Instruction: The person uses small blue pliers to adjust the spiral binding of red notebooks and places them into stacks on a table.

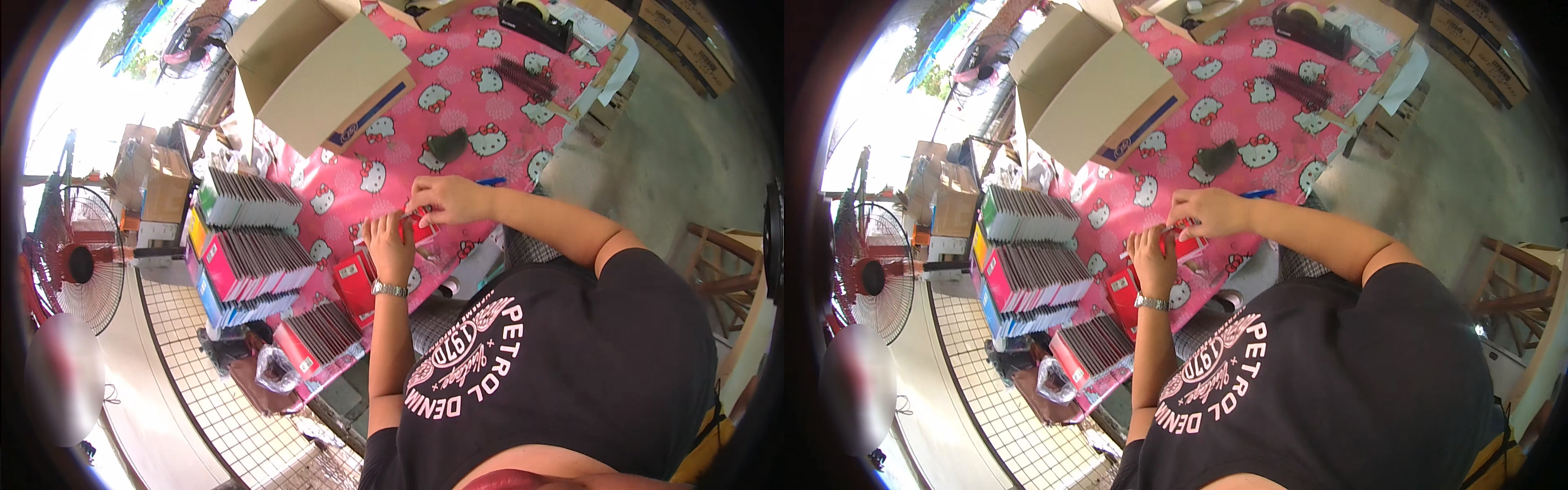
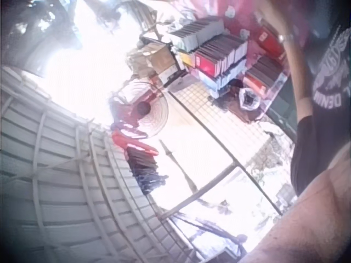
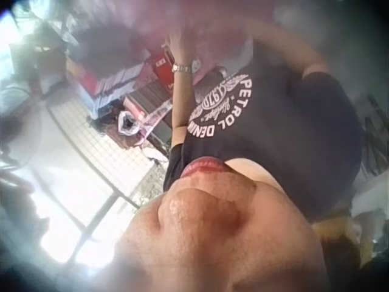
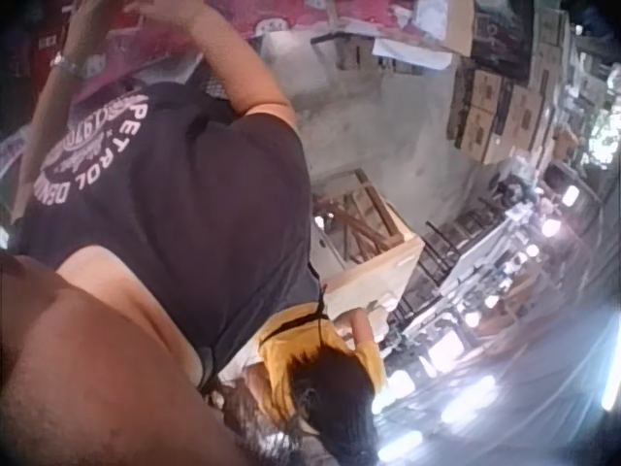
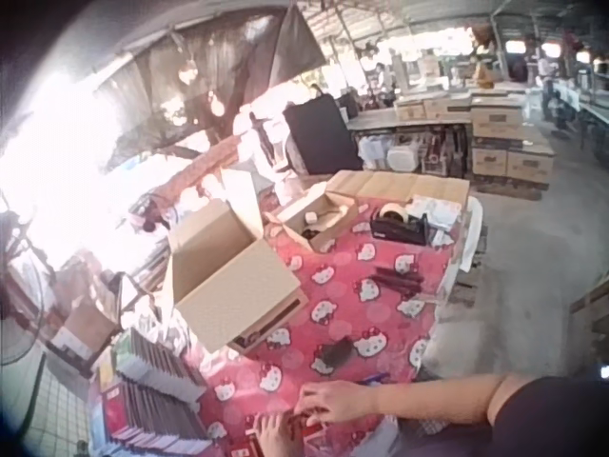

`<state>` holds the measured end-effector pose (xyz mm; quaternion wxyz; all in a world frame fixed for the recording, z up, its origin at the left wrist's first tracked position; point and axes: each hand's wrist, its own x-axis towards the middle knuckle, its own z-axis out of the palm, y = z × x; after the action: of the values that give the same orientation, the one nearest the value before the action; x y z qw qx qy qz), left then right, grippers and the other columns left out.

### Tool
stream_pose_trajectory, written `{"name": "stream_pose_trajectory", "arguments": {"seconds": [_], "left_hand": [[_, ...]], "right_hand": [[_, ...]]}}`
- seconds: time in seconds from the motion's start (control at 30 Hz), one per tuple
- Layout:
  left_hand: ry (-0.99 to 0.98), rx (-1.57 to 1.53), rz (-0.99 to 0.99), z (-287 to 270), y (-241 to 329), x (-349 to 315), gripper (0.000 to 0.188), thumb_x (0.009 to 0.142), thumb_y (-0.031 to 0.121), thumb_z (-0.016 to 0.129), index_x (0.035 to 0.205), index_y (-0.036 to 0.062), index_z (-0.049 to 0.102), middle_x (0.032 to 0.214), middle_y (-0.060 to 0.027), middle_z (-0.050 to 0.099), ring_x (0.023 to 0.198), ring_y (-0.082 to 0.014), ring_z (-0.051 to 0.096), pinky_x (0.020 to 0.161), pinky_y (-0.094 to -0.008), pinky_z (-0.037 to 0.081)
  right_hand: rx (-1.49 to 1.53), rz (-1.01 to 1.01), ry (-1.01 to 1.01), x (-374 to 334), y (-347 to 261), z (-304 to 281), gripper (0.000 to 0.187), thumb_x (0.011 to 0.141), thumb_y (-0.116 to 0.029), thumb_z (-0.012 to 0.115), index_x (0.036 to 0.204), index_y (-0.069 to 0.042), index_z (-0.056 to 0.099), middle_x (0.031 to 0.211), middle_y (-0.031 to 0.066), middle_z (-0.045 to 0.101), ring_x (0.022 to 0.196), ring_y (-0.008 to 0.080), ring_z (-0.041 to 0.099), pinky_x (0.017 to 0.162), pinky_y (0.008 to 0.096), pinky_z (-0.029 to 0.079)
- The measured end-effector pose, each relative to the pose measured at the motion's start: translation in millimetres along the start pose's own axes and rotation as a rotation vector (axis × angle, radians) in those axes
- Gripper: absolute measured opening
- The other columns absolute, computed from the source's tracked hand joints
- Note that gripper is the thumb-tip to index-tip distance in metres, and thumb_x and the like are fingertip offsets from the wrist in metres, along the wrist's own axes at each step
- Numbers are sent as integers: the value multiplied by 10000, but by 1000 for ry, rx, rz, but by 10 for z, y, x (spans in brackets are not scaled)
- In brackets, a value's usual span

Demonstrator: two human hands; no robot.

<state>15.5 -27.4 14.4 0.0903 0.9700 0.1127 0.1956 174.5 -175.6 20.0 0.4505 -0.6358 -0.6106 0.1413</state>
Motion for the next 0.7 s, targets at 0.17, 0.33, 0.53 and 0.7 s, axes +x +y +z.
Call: {"name": "stream_pose_trajectory", "arguments": {"seconds": [0.17,0.33,0.53,0.7], "left_hand": [[-37,3,-24,-5,32,93,207,870,190,629,1037,69,636,976,-101,656,1001,-297,588,1073,-488,333],[43,60,-8,-12,165,-2,274,902,261,606,1114,88,606,979,-92,655,1001,-278,593,1051,-517,310],[-54,56,-46,12,131,-14,289,911,276,600,1133,91,596,987,-80,666,977,-275,606,1045,-546,300],[-61,60,-34,-30,99,-31,225,939,242,567,1104,92,598,993,-82,672,986,-280,609,1057,-566,287]], "right_hand": [[147,68,-58,42,273,14,254,893,-167,653,1137,-101,674,1011,75,600,897,236,639,794,366,515],[38,126,-47,-33,-42,-81,342,903,-177,628,1228,-73,600,991,139,641,956,292,644,849,403,505],[-36,191,-107,64,-141,-89,365,929,-243,601,1251,-86,533,1012,193,629,939,355,642,829,457,504],[58,510,-171,316,179,-141,472,946,-363,560,1333,-101,494,1338,227,535,1206,414,538,952,478,467]]}}
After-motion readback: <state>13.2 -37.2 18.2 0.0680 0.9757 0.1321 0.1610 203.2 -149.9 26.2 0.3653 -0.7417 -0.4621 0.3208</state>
